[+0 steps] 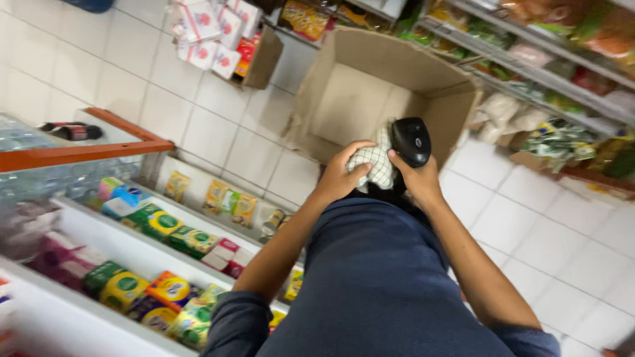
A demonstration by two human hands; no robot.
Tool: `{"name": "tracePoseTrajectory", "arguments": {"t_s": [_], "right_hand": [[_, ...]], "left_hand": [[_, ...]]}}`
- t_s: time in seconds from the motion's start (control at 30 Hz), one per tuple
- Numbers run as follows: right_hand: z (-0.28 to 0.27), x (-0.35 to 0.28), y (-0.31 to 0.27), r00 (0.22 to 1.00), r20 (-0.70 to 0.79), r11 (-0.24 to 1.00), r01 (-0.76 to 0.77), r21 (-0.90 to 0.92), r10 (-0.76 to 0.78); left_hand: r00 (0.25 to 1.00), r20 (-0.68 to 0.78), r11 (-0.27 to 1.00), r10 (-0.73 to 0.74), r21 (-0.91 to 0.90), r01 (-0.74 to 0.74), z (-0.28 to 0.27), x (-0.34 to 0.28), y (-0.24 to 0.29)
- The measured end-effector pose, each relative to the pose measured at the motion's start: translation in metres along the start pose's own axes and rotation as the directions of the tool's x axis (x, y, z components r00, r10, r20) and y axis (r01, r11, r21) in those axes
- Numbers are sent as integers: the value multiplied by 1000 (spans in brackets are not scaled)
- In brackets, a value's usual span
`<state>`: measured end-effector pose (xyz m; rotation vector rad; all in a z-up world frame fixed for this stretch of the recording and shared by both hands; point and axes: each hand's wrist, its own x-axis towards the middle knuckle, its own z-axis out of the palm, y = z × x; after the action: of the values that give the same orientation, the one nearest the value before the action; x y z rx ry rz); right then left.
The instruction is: The person scans several food packets with a handheld scanner, places them into a cardboard box, and then uses a spray bottle and a cloth to wipe down a retail shelf.
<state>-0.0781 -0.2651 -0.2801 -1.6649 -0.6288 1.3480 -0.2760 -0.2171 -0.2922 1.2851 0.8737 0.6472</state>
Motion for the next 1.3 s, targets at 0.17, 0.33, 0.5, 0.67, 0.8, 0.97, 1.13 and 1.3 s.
{"name": "tracePoseTrajectory", "arguments": {"t_s": [0.17,0.33,0.5,0.67,0.8,0.97,1.13,1.3], "right_hand": [[49,-4,54,977,156,988,-140,-64,148],[88,-16,75,974,137,984,-176,-39,180],[114,-22,78,938,9,932,-345,110,346],[139,-9,90,936,-10,908,-339,245,352],[144,-13,102,969,-180,969,-196,-153,167],[100,-26,109,931,-339,885,-267,-381,135],[30,-76,130,870,-493,919,-206,-337,14],[-27,-137,146,733,-674,967,-227,-115,92]], "left_hand": [[964,-147,974,-221,8,224,-67,-35,-63],[931,-346,927,119,375,21,-135,-37,-38],[828,-459,661,-320,518,543,-185,14,-20],[825,-236,436,-514,756,488,-199,82,-60],[786,-232,375,-574,779,503,-187,115,-82],[909,-17,401,-416,894,200,-151,102,-87],[906,214,529,-366,848,13,-79,70,-75],[826,474,603,-304,767,-217,13,44,-67]]}}
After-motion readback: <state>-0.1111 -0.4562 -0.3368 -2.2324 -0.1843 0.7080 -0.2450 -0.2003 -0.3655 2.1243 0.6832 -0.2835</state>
